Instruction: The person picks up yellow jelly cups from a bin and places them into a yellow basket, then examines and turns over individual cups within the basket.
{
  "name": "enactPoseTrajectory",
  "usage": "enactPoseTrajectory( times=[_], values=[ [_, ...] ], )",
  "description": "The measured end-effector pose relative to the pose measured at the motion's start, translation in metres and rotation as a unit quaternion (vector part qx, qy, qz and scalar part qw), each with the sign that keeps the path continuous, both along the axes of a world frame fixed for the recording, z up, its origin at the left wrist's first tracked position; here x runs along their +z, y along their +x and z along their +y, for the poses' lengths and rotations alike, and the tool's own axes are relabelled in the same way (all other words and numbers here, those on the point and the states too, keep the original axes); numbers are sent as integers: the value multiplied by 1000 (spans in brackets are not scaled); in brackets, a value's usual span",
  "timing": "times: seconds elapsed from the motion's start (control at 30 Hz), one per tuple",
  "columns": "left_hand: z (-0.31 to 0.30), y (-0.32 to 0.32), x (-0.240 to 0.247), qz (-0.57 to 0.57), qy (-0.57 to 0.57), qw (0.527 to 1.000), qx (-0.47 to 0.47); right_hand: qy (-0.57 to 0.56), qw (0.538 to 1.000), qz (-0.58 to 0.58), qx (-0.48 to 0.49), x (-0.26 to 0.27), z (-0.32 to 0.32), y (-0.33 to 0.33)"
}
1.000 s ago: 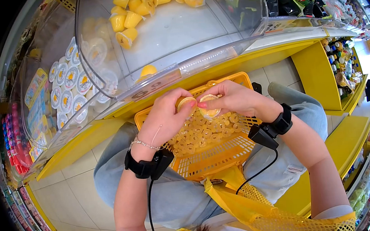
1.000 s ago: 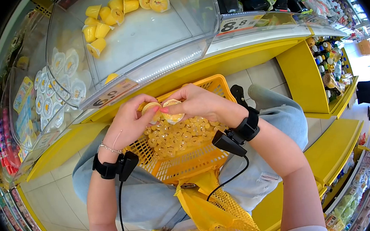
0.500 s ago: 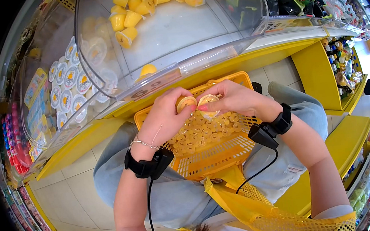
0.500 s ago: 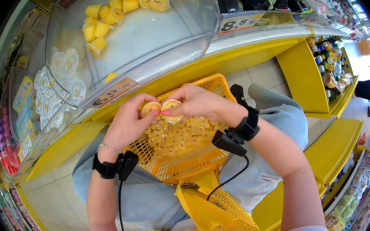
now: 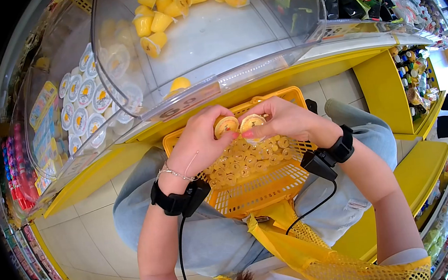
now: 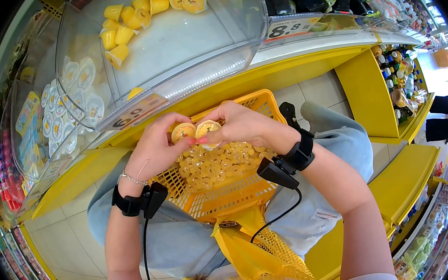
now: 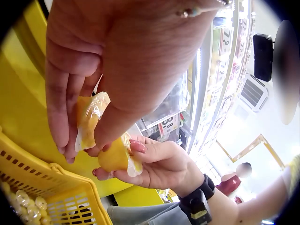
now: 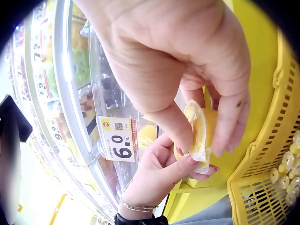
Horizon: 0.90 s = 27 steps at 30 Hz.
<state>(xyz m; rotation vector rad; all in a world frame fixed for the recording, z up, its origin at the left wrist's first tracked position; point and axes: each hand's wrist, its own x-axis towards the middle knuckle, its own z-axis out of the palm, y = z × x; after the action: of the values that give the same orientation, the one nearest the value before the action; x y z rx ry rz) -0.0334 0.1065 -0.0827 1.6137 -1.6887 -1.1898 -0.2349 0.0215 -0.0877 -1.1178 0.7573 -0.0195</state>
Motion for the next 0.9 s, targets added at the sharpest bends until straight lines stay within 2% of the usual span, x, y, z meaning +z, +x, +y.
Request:
enactPoseTrajectory(
  times=[0.53, 0.63, 0.9],
  values=[
    [0, -2, 2, -15, -18, 1000, 15, 2, 1000, 7, 0, -2, 0, 0],
    [1, 0, -1, -26, -26, 999, 9, -14, 1000, -18, 16, -14, -2, 0],
    [5, 7, -2, -72, -25, 997, 14, -80, 995, 43, 33, -54, -8, 3]
  ],
)
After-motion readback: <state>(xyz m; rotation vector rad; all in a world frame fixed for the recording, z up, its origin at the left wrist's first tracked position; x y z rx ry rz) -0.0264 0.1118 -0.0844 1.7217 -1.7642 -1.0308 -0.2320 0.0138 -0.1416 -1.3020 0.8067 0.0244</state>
